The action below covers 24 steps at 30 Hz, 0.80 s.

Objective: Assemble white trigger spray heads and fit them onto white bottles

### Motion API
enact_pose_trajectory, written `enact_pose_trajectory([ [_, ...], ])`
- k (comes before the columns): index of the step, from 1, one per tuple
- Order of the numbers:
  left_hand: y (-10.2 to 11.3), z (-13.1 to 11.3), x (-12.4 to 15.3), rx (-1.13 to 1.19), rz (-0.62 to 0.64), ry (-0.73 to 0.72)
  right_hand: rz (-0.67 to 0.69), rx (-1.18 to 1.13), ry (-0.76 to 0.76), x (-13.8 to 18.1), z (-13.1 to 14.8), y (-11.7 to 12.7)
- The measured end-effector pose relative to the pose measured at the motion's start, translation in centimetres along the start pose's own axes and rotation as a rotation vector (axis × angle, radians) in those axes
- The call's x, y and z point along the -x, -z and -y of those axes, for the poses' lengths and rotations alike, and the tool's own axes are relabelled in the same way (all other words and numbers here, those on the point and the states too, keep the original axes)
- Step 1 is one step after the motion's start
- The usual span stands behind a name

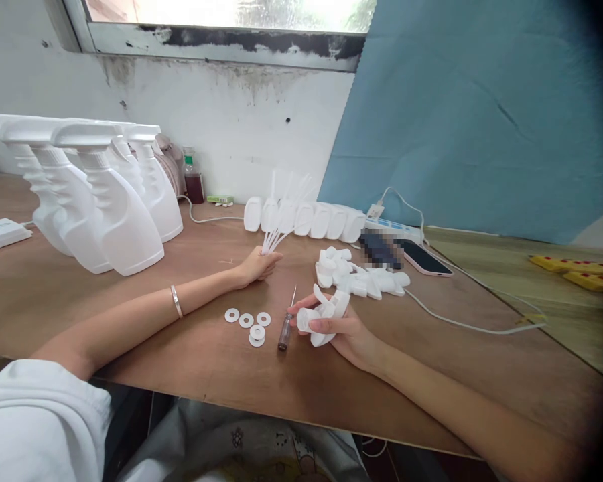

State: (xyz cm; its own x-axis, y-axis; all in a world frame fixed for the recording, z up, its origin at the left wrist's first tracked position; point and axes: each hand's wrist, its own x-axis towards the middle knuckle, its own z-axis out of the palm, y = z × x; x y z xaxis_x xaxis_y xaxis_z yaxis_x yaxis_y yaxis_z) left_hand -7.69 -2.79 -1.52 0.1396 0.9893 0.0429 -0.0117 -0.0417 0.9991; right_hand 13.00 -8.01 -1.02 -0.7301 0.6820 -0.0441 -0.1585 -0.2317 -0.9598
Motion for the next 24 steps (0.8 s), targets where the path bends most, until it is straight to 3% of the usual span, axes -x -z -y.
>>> enact_pose_trajectory([
  [5,4.0,-4.0,-0.2,-0.190,-0.157,0.032,0.001,-0.020,0.000,0.0,0.0,0.0],
  [10,7.4,-5.0,1.0,-0.825,-0.311,0.083,0.007,-0.048,0.009,-0.2,-0.3,0.1],
  [13,7.3,-3.9,2.5,-1.246,-0.128,0.213,0.010,-0.051,0.012,-0.2,-0.3,0.1],
  [16,6.6,-3.2,3.8,-1.454,0.056,0.299,0.017,-0.048,0.017,-0.1,-0.2,0.1],
  [24,6.2,-3.5,5.4,-1.621,0.066,0.254,0.019,-0.014,0.011,-0.1,-0.3,0.2],
])
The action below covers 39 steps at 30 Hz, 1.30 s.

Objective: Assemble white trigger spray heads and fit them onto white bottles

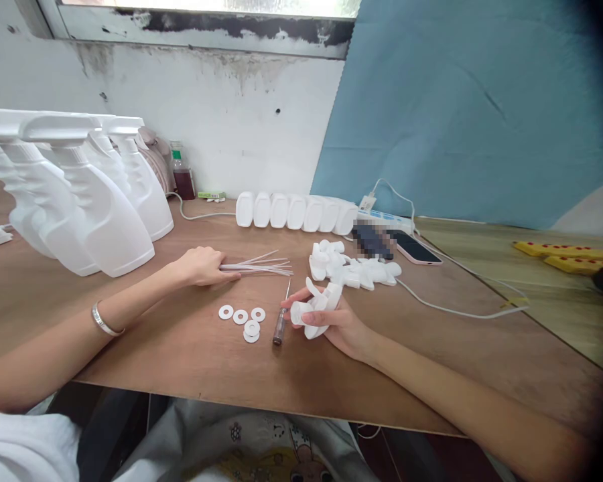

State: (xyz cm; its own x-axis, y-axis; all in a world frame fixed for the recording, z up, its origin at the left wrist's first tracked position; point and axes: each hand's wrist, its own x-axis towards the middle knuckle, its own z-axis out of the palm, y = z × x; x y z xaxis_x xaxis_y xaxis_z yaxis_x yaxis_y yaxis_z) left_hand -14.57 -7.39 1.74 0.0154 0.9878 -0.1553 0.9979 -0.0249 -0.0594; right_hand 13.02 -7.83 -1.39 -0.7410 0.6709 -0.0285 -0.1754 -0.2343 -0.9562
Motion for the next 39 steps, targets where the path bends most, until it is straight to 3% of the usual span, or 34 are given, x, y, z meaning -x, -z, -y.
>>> enact_pose_trajectory([
  [8,0.2,-0.3,0.8,-0.160,-0.050,-0.050,-0.016,0.036,-0.004,0.0,0.2,-0.2],
  [12,0.3,-0.4,1.3,-0.197,-0.071,-0.055,-0.094,0.011,0.035,0.0,0.2,-0.4],
  [18,0.5,-1.5,2.4,-0.293,-0.279,-0.163,-0.178,0.057,0.082,-0.2,-0.1,-0.7],
  [22,0.9,-3.6,4.1,-0.068,-0.374,-0.465,-0.227,0.099,0.154,-0.1,-0.7,-1.1],
  [27,0.2,-6.1,6.1,0.220,-0.348,-0.778,-0.063,0.203,0.299,0.1,-1.1,-1.9],
  [31,-0.5,-7.1,6.3,0.486,-0.299,-0.837,0.067,0.486,0.429,0.8,-0.9,-2.6],
  [34,-0.5,-7.3,6.2,0.685,-0.261,-0.874,0.071,0.792,0.528,1.4,-0.8,-2.7],
  [39,0.0,-5.7,5.3,0.898,-0.350,-0.639,0.000,1.047,0.609,0.9,-0.8,-1.3],
])
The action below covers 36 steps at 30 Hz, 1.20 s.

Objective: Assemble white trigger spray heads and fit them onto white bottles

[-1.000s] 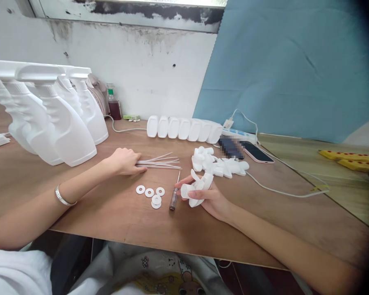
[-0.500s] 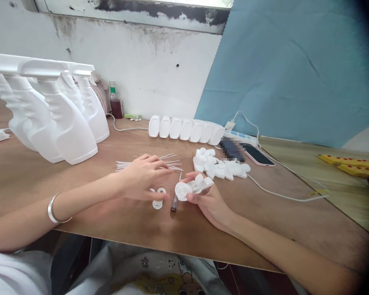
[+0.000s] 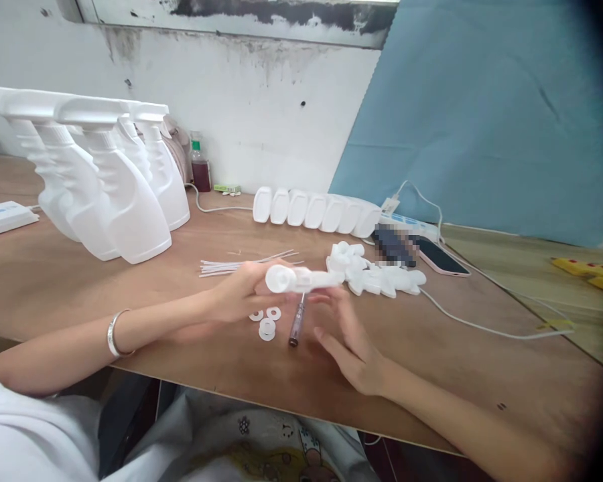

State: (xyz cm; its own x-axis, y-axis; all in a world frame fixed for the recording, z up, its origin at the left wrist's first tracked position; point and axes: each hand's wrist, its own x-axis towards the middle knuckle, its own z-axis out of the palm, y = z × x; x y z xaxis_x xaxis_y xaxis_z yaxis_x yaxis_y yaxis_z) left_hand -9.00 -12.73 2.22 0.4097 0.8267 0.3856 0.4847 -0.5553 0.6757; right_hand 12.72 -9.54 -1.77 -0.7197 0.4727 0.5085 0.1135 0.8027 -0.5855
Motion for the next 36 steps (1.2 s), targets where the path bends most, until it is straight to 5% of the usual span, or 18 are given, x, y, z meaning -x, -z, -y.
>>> enact_pose_trajectory([
  [5,1.7,3.1,-0.4,-0.281,-0.129,0.147,0.261,0.370,0.244,-1.1,-1.7,0.7],
  [9,1.0,4.3,-0.5,-0.488,0.030,0.183,0.257,0.575,0.477,-1.1,-1.6,0.9],
  [15,-0.6,3.4,-0.3,-0.726,0.254,0.195,0.273,0.533,0.693,-0.6,-0.3,0.9],
  [20,-0.6,3.5,-0.3,-0.770,0.267,0.212,0.395,0.303,0.565,0.0,0.7,0.7],
  [29,-0.9,3.6,0.0,-0.860,0.274,0.132,0.116,0.114,0.351,-0.1,0.5,1.1],
  [36,-1.0,3.4,0.2,-0.939,0.267,0.095,0.016,0.523,0.599,0.0,0.2,0.2],
])
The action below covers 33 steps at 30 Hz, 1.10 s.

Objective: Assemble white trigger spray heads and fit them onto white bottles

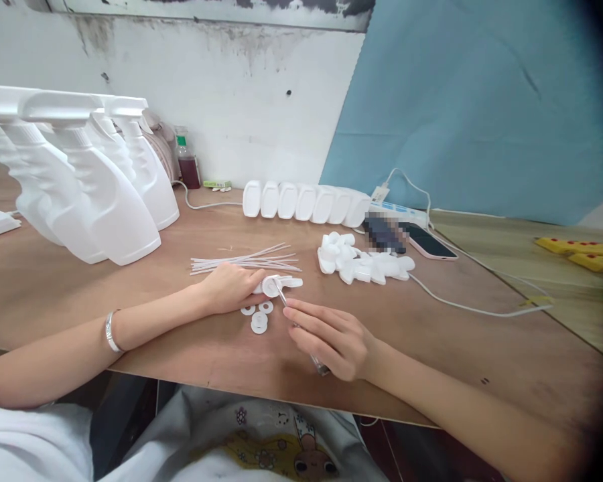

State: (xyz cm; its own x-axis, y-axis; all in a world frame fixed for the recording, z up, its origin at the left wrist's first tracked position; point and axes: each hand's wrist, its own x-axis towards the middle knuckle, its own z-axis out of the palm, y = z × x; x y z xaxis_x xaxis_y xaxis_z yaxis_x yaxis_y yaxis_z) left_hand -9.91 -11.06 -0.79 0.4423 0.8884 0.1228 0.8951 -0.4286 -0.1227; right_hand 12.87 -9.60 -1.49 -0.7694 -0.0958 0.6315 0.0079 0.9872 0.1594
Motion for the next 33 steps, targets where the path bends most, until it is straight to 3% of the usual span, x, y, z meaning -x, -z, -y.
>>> enact_pose_trajectory([
  [4,-0.2,-0.1,0.0,-0.032,-0.018,-0.024,-0.042,0.076,0.018,-0.4,0.0,-0.2],
  [12,-0.4,-0.4,0.0,-0.106,-0.042,-0.097,-0.087,-0.099,-0.098,-0.4,0.0,-0.6],
  [20,-0.3,-0.7,-0.2,-0.261,-0.173,-0.168,-0.153,-0.037,-0.170,-0.8,0.8,-0.7],
  [23,-0.4,-1.0,0.0,-0.293,-0.208,-0.185,-0.197,0.030,-0.124,-0.7,1.2,-0.9],
  [28,-0.4,-1.4,0.3,-0.306,-0.225,-0.202,-0.159,0.202,0.087,-0.7,1.5,-1.0],
  [31,-0.3,-1.4,0.5,-0.308,-0.219,-0.204,-0.154,0.172,0.061,-0.8,1.5,-0.9],
  [33,-0.3,-1.4,0.5,-0.299,-0.209,-0.195,-0.191,0.059,-0.050,-0.9,1.3,-0.8],
])
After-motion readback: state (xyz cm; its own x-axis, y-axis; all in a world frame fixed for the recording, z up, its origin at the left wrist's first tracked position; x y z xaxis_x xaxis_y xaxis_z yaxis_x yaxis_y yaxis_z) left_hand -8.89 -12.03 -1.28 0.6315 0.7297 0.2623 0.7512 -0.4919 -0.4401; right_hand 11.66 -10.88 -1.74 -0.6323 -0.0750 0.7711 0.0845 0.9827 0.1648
